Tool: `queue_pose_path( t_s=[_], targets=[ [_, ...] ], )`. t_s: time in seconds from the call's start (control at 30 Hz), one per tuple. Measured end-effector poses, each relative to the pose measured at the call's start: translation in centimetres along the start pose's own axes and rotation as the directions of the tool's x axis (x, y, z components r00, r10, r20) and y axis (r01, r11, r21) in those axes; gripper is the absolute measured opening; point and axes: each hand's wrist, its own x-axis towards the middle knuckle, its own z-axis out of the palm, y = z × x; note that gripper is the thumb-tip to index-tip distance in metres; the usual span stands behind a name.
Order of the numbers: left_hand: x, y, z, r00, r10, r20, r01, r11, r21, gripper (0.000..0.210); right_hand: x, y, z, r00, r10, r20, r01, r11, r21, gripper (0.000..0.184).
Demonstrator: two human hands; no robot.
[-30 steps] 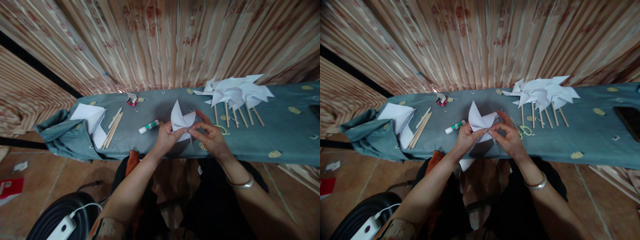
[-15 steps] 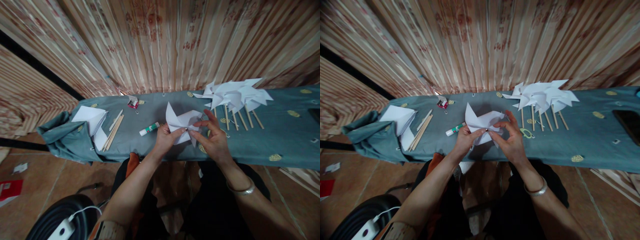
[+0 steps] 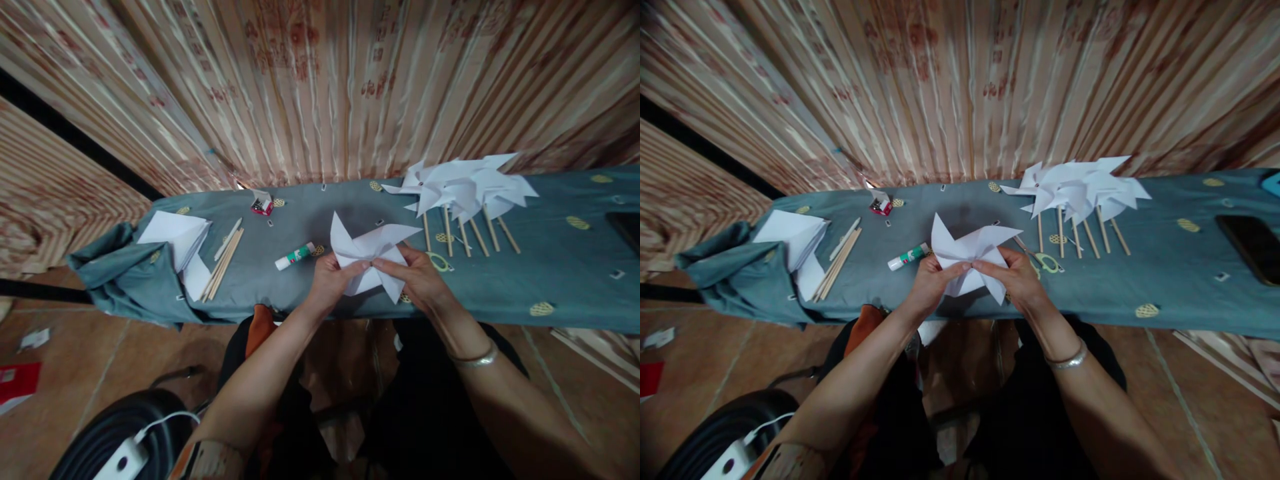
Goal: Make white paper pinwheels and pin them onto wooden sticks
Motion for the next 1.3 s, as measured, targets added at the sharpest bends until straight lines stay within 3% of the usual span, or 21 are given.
queue_pose_path(
  t_s=[0.23, 0.7, 1.3],
  targets=[
    [0.4, -1.0, -0.8, 0.999, 0.039, -0.022, -0.037, 0.995, 0.096, 0.041, 0.3, 0.4, -0.4, 0.990, -0.132, -0.039, 0.124, 0.979, -0.162, 0.029],
    [0.6, -1.3, -1.1, 0.997, 0.075, -0.021, -0.071, 0.986, 0.150, 0.038, 0.4, 1.3, -0.5, 0.995, -0.064, -0.079, 0.047, 0.978, -0.201, 0.033],
    [0.3, -0.6, -1.1, 0.999, 0.039, -0.030, -0.032, 0.978, 0.206, 0.042, 0.3, 1.3, -0.6, 1.000, -0.025, -0.016, 0.022, 0.987, -0.161, 0.037]
  ],
)
